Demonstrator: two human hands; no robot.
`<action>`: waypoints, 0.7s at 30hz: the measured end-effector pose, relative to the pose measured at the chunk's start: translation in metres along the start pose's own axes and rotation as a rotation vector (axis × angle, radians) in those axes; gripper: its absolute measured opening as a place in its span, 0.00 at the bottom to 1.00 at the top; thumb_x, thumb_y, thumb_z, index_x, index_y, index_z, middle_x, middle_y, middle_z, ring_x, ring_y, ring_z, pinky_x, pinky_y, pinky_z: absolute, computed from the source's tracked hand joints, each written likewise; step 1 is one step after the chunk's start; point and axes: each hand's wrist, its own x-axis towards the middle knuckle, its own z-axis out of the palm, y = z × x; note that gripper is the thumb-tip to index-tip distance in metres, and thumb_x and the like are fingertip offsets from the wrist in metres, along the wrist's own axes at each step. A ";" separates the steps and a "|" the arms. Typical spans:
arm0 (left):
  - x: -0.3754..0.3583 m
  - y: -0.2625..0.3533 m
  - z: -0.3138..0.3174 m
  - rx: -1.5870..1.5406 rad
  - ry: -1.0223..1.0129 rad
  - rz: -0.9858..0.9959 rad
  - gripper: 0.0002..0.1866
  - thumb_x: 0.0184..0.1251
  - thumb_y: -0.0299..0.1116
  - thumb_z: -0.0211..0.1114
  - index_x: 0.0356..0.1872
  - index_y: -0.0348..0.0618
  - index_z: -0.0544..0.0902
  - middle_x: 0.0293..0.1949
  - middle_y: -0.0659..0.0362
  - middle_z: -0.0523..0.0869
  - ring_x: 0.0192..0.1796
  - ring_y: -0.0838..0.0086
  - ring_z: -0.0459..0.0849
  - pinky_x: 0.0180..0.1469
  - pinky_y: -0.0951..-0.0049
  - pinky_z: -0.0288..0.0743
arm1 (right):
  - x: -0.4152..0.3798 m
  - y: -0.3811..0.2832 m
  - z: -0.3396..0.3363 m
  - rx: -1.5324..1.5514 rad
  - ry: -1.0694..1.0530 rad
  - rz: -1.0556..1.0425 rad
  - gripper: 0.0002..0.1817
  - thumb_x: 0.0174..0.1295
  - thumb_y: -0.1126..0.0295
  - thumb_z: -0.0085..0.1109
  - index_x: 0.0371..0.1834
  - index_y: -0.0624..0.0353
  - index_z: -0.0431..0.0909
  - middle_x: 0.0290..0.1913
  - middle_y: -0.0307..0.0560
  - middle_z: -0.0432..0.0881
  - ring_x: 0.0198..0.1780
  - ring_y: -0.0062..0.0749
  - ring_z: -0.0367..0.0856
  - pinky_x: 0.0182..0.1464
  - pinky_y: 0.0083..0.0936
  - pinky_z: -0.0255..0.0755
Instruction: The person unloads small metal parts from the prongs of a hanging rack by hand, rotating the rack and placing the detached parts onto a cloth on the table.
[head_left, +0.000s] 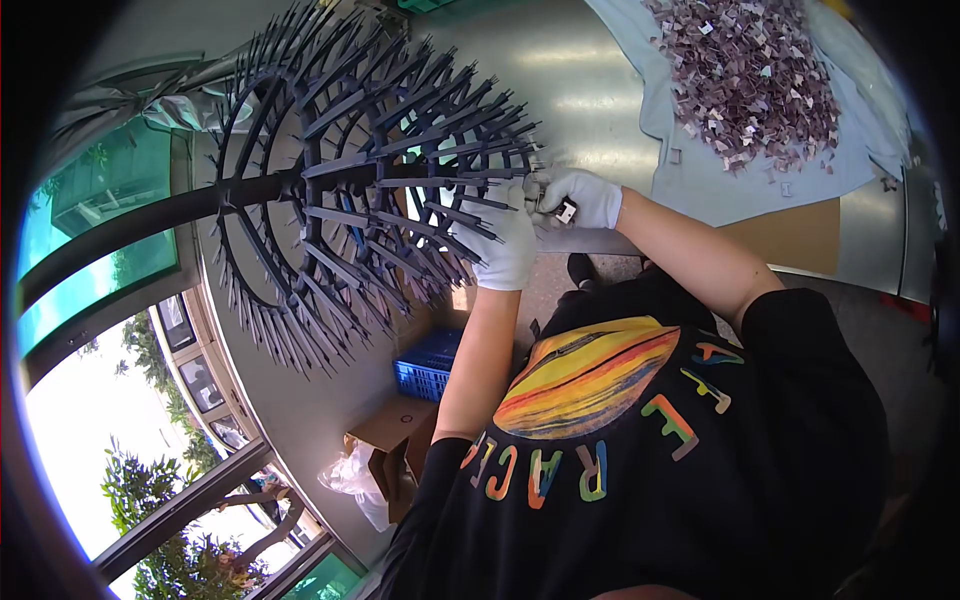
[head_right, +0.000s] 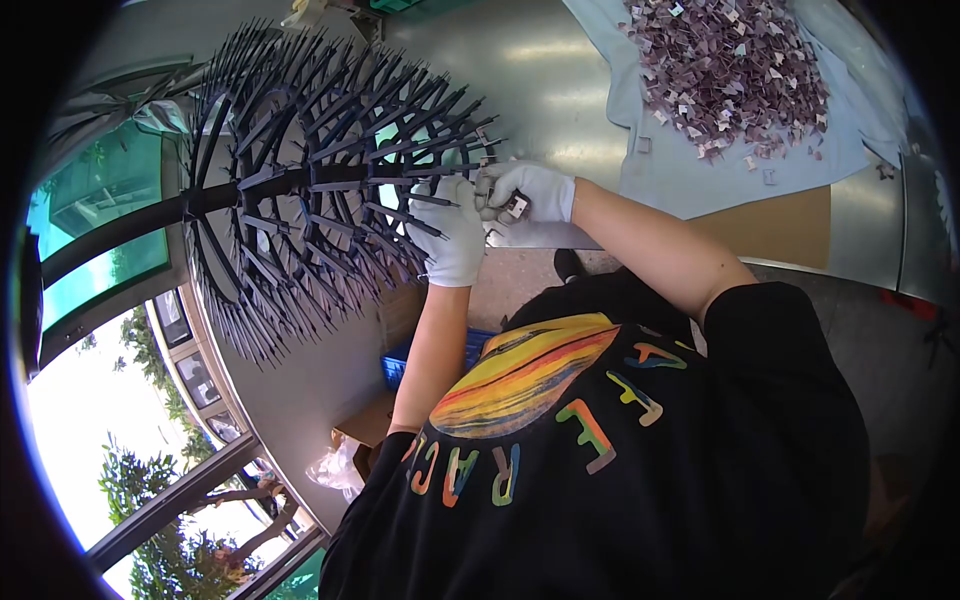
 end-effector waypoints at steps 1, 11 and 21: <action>-0.002 -0.002 0.001 0.026 -0.004 0.005 0.06 0.62 0.34 0.60 0.35 0.45 0.81 0.39 0.52 0.83 0.41 0.54 0.80 0.40 0.59 0.74 | -0.004 -0.008 0.003 -0.084 0.052 0.035 0.13 0.54 0.81 0.51 0.43 0.64 0.74 0.35 0.49 0.80 0.34 0.28 0.82 0.34 0.20 0.76; -0.003 0.024 -0.013 0.585 0.141 0.236 0.11 0.60 0.39 0.64 0.42 0.49 0.81 0.53 0.57 0.81 0.46 0.55 0.79 0.46 0.51 0.73 | -0.012 -0.031 0.005 0.058 0.196 -0.012 0.22 0.62 0.75 0.55 0.60 0.59 0.71 0.48 0.41 0.82 0.42 0.25 0.84 0.29 0.13 0.72; 0.027 0.029 -0.015 0.020 -0.062 -0.117 0.12 0.63 0.41 0.58 0.38 0.46 0.82 0.33 0.50 0.84 0.36 0.53 0.83 0.38 0.58 0.75 | -0.004 -0.045 0.000 -0.112 0.195 0.134 0.12 0.61 0.73 0.57 0.48 0.59 0.76 0.37 0.39 0.82 0.35 0.18 0.84 0.20 0.12 0.66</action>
